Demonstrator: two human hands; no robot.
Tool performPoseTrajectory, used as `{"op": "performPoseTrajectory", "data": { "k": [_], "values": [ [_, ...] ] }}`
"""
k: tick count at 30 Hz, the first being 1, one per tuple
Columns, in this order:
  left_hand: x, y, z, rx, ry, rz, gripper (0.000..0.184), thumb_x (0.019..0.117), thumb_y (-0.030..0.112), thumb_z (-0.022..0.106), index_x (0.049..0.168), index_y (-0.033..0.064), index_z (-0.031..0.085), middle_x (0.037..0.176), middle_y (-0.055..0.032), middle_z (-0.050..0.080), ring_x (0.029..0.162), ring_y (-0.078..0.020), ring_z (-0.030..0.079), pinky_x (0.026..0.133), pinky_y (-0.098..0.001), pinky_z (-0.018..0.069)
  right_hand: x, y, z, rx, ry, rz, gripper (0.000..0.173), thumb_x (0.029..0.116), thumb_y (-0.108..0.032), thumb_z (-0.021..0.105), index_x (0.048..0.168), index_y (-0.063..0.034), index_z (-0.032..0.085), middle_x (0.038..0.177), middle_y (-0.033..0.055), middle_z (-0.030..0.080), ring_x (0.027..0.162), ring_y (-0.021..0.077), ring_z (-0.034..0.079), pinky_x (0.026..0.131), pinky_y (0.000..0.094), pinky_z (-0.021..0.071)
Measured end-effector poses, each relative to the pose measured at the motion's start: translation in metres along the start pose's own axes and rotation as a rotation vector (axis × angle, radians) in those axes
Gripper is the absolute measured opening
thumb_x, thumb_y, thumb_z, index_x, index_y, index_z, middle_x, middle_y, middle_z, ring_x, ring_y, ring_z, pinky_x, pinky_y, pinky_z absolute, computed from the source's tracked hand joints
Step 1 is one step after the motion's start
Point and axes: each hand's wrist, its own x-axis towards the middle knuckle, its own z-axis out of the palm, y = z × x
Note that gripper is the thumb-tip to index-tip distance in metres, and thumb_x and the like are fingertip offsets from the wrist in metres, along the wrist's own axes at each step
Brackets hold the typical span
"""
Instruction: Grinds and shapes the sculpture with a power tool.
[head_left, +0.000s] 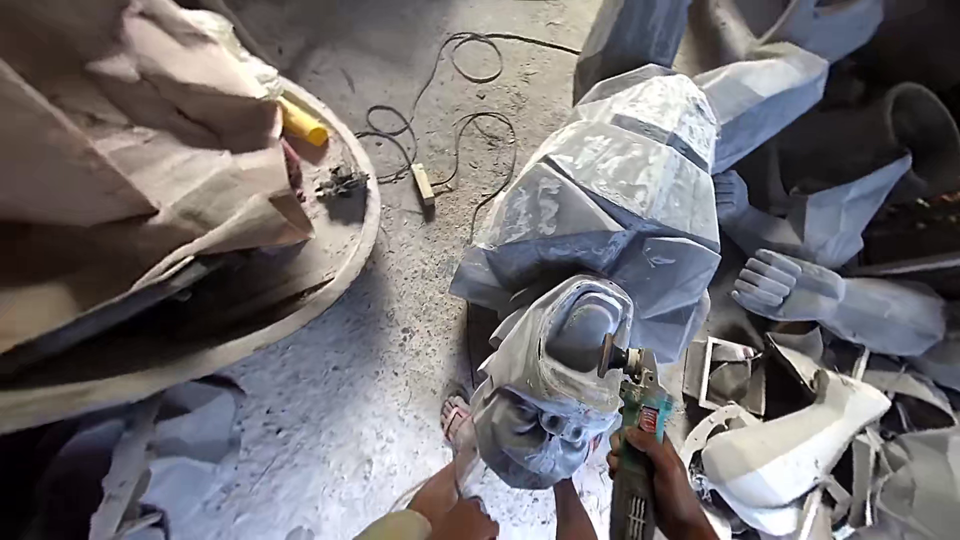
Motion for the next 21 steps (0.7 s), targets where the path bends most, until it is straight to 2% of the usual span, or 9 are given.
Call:
{"op": "performPoseTrajectory", "data": {
  "k": [1, 3, 6, 10, 13, 16, 21],
  "values": [
    [0.002, -0.008, 0.003, 0.048, -0.017, -0.027, 0.044, 0.1015, 0.044, 0.054, 0.096, 0.0038, 0.072, 0.094, -0.0169, 0.073, 0.100, -0.0375, 0.068, 0.099, -0.0591, 0.0478, 0.002, -0.012, -0.006, -0.108, -0.022, 0.041, 0.059, 0.0873, -0.028, 0.068, 0.130, 0.0012, 0.041, 0.083, 0.0165, 0.067, 0.067, 0.0279, 0.070, 0.061, 0.0437, 0.0621],
    [0.009, -0.001, -0.001, 0.084, -0.024, -0.044, 0.045, 0.1036, 0.044, 0.049, 0.095, 0.0054, 0.070, 0.092, -0.0151, 0.072, 0.099, -0.0356, 0.068, 0.102, -0.0567, 0.0451, 0.008, -0.038, -0.019, -0.309, -0.086, 0.137, 0.060, 0.0850, -0.031, 0.072, 0.130, -0.0013, 0.045, 0.082, 0.0157, 0.067, 0.065, 0.0278, 0.070, 0.060, 0.0432, 0.0620],
    [0.018, 0.041, -0.002, 0.082, 0.045, -0.022, 0.044, 0.1024, 0.046, 0.050, 0.089, 0.0078, 0.066, 0.082, -0.0114, 0.069, 0.089, -0.0313, 0.068, 0.096, -0.0536, 0.0472, 0.019, -0.074, -0.041, -0.557, -0.209, 0.274, 0.064, 0.0833, -0.034, 0.076, 0.133, -0.0065, 0.048, 0.084, 0.0153, 0.068, 0.067, 0.0278, 0.070, 0.061, 0.0427, 0.0622],
    [0.044, 0.104, 0.017, -0.031, 0.224, -0.077, 0.038, 0.0996, 0.042, 0.055, 0.086, 0.0085, 0.067, 0.076, -0.0094, 0.068, 0.080, -0.0285, 0.067, 0.088, -0.0511, 0.0475, 0.047, -0.109, -0.074, -0.723, -0.329, 0.409, 0.061, 0.0871, -0.034, 0.075, 0.136, -0.0118, 0.048, 0.088, 0.0146, 0.068, 0.068, 0.0269, 0.070, 0.063, 0.0420, 0.0628],
    [0.069, 0.154, 0.034, -0.083, 0.275, -0.142, 0.038, 0.0983, 0.041, 0.057, 0.085, 0.0075, 0.069, 0.075, -0.0103, 0.068, 0.079, -0.0299, 0.067, 0.087, -0.0510, 0.0474, 0.063, -0.119, -0.105, -0.785, -0.417, 0.486, 0.060, 0.0883, -0.032, 0.075, 0.138, -0.0126, 0.048, 0.092, 0.0144, 0.069, 0.071, 0.0268, 0.071, 0.067, 0.0424, 0.0632],
    [0.087, 0.210, 0.016, -0.145, 0.156, -0.282, 0.039, 0.1005, 0.038, 0.052, 0.096, 0.0028, 0.069, 0.091, -0.0178, 0.071, 0.095, -0.0382, 0.067, 0.095, -0.0564, 0.0450, 0.080, -0.124, -0.123, -0.853, -0.520, 0.521, 0.059, 0.0876, -0.031, 0.075, 0.137, -0.0128, 0.049, 0.093, 0.0125, 0.069, 0.070, 0.0250, 0.071, 0.066, 0.0417, 0.0628],
    [0.106, 0.237, 0.053, -0.137, 0.339, -0.418, 0.038, 0.0951, 0.043, 0.055, 0.086, 0.0081, 0.068, 0.081, -0.0134, 0.069, 0.086, -0.0362, 0.066, 0.087, -0.0560, 0.0469, 0.104, -0.122, -0.124, -0.947, -0.640, 0.579, 0.058, 0.0888, -0.031, 0.076, 0.137, -0.0146, 0.050, 0.094, 0.0129, 0.069, 0.070, 0.0255, 0.071, 0.065, 0.0422, 0.0629]
  ]
}}
